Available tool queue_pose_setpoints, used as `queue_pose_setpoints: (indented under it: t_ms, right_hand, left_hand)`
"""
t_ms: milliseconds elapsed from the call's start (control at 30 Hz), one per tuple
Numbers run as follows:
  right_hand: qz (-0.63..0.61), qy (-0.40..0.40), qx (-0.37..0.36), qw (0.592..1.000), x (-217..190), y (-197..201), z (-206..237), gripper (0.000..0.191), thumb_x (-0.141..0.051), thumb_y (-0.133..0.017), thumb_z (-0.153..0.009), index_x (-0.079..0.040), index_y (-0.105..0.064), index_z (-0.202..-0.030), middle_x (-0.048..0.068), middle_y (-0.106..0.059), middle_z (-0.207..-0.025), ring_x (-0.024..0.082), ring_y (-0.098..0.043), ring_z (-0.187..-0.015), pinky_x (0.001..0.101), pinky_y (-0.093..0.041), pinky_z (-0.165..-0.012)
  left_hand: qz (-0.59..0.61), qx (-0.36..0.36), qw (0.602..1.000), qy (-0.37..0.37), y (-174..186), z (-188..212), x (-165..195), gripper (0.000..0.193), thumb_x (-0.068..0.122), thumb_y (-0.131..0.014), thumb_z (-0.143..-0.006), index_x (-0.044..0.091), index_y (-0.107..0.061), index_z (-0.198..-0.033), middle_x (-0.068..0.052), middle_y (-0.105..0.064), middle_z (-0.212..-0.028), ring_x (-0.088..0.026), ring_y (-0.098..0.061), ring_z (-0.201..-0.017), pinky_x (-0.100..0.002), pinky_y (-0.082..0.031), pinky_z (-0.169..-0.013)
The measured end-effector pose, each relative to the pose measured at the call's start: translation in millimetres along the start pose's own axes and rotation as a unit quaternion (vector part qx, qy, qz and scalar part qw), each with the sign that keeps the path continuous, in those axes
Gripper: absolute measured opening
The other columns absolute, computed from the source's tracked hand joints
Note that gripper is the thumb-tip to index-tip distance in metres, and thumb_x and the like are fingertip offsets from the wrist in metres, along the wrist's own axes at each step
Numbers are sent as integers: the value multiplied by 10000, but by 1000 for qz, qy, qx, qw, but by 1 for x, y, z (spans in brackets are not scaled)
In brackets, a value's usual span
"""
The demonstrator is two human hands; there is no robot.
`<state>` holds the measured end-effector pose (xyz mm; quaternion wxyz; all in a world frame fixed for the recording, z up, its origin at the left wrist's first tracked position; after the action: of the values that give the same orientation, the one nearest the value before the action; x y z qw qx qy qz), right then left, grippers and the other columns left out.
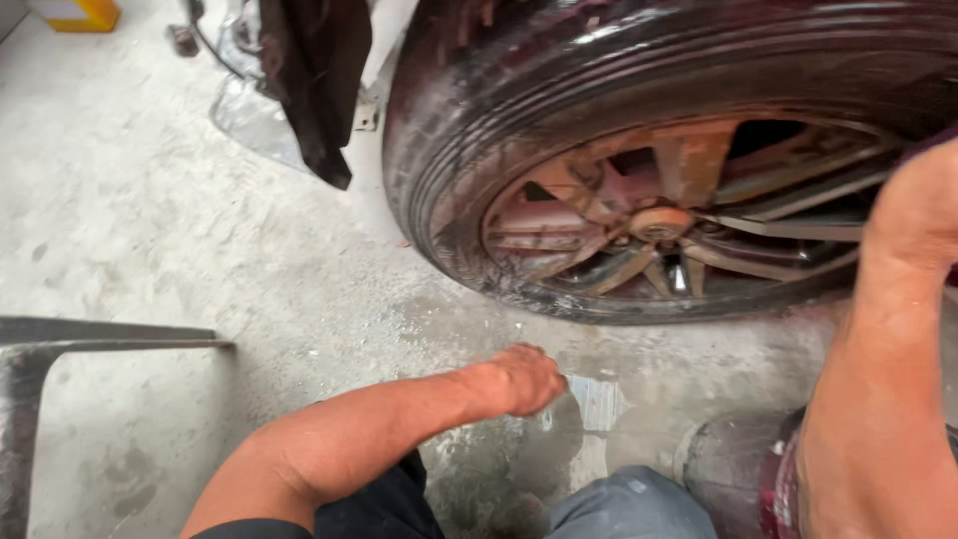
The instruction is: The person crouches beside a pickup truck and cleans its alloy wheels. They dip a purple cloth into a bucket of water, scrub the tire sidewalls and wheel spokes by hand, wring the cloth, and repeat the wiping across the rims and lug areas.
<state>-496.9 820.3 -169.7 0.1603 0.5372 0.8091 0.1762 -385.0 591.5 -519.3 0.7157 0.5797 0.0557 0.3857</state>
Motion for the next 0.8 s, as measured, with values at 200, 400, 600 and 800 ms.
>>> queue_pose_setpoints:
  t_ms: [200, 400, 600, 800]
  right_hand:
    - [86, 133, 78, 984, -203, -38, -45, 211, -124, -653, -982, -2, -632, -1153, 126, -609, -1080, 271, -563, -912, 440, -469, -791]
    - [14, 259, 44, 965, -283, -71, 5, 335, -107, -627, -916, -14, -670, -1235, 152, -619, -1187, 305, -599, -948, 427, -501, -814]
    - [-150, 106, 19, 983, -250, -37, 12, 279, -62, -691, -982, -71, -646, -1258, 36, -627, -1225, 179, -623, -1037, 306, -530, -955]
    - [-422, -219, -94, 875, -188, -14, 75, 135, -96, -620, -1107, 21, -611, -1173, 55, -579, -975, 131, -603, -851, 260, -522, -770]
  left_hand:
    - [27, 62, 996, -58, 35, 19, 32, 229, 164, -557, -865, 131, -763, -961, -156, -746, -955, -424, -694, -941, -534, -558, -827]
    - [-42, -96, 994, -39, 19, 33, 6, 386, 156, -716, -811, 101, -657, -1189, -164, -710, -1043, -367, -677, -1051, -490, -534, -938]
    - [317, 103, 938, 95, 77, 29, -31, 393, 342, -659, -942, 70, -679, -1225, -169, -770, -1102, -281, -750, -1049, -404, -570, -927]
    - [497, 168, 839, 141, 79, 24, -44, 287, 184, -635, -907, 28, -713, -1135, -169, -790, -1014, -337, -763, -961, -448, -595, -806]
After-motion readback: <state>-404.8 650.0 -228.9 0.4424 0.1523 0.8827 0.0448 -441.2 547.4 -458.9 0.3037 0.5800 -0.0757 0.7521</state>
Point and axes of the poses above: each hand's wrist, its own z-axis away from the middle knuckle, its own y-axis out of the back of the hand, x = y × z, the point moved 9 cm from there along -z, towards the middle knuckle
